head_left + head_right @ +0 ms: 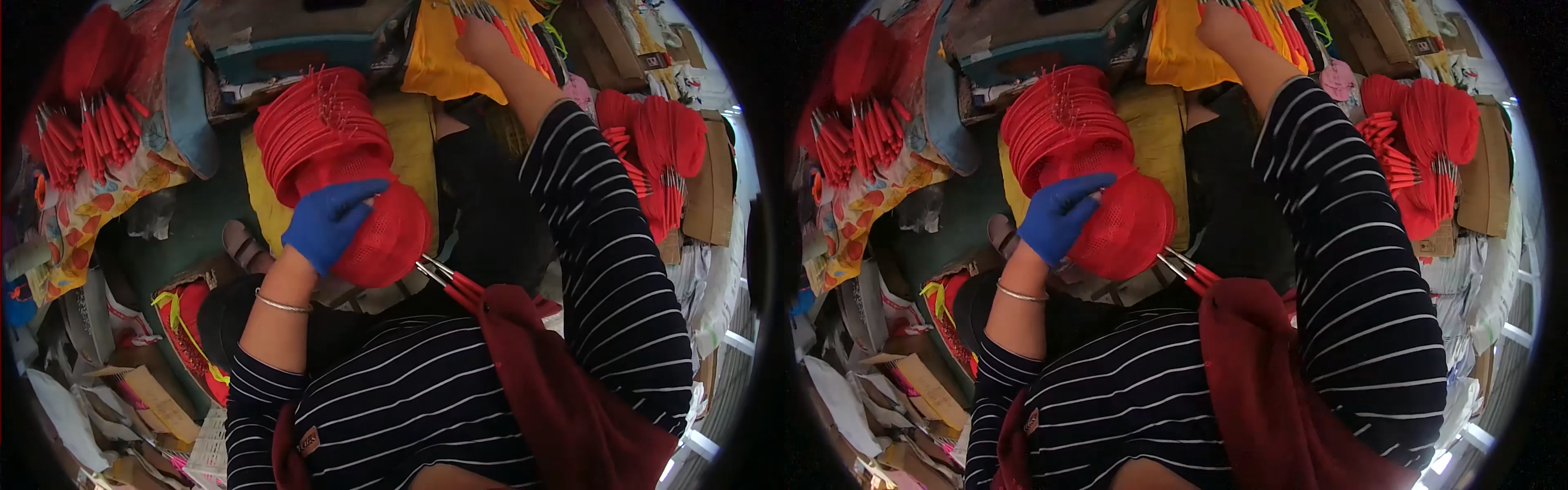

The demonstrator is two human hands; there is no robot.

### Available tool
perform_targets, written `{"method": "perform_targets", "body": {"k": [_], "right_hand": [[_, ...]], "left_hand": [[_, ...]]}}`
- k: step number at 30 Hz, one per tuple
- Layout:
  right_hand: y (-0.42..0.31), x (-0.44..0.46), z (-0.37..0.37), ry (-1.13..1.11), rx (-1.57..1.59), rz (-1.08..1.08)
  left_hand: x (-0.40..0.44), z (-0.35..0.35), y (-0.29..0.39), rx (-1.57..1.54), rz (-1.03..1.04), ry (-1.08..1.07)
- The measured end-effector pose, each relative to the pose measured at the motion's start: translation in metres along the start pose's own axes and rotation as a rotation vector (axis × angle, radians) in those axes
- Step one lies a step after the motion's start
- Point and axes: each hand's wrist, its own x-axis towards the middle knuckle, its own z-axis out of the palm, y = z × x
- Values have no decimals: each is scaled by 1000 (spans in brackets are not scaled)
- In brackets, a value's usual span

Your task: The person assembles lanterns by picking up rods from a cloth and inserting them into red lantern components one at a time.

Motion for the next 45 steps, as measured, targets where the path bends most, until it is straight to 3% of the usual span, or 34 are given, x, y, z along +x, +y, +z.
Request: {"method": "perform_targets", "body": {"k": [1,2,3,5,9,11,16,19,20,27,30,32,37,39,41,45], "right_hand": [[-2,-6,-10,109,37,16],[-2,-15,-21,-12,252,111],[-8,-35,-41,-137,465,207],[-19,-77,-66,-169,1048,309],[-56,-168,-116,-463,1519,331],[-71,-208,-126,-585,1486,248],[-95,-270,-124,-729,1203,-34],[-106,-283,-146,-762,1257,128],[-106,-288,-142,-601,1116,-27],[-115,-294,-146,-582,968,41],[-111,-290,-141,-516,930,-41],[-107,-284,-147,-356,754,-236],[-105,-257,-175,-233,453,-463],[-114,-243,-200,-268,49,-647],[-128,-239,-213,-177,-63,-863],[-166,-255,-207,-274,-280,-971]], "left_hand": [[1,-8,-1,-162,-87,-193],[1,-14,-1,-326,-172,-383],[0,-16,-2,-326,-178,-379],[-2,-19,-2,-382,-141,-364],[-9,-12,2,-222,-298,-195],[-14,-3,3,-289,-247,-88],[-20,4,-10,-530,-250,-118],[-21,1,-10,-593,-284,-134],[-21,-1,-10,-621,-329,-154],[-20,1,-8,-517,-339,-194],[-21,4,-12,-536,-343,-169],[-20,5,-16,-531,-297,-210],[-20,0,-1,-484,-362,-272],[-21,4,-3,-442,-400,-317],[-24,20,-18,-428,-110,-257],[-27,38,-18,-257,-42,-267]]}}
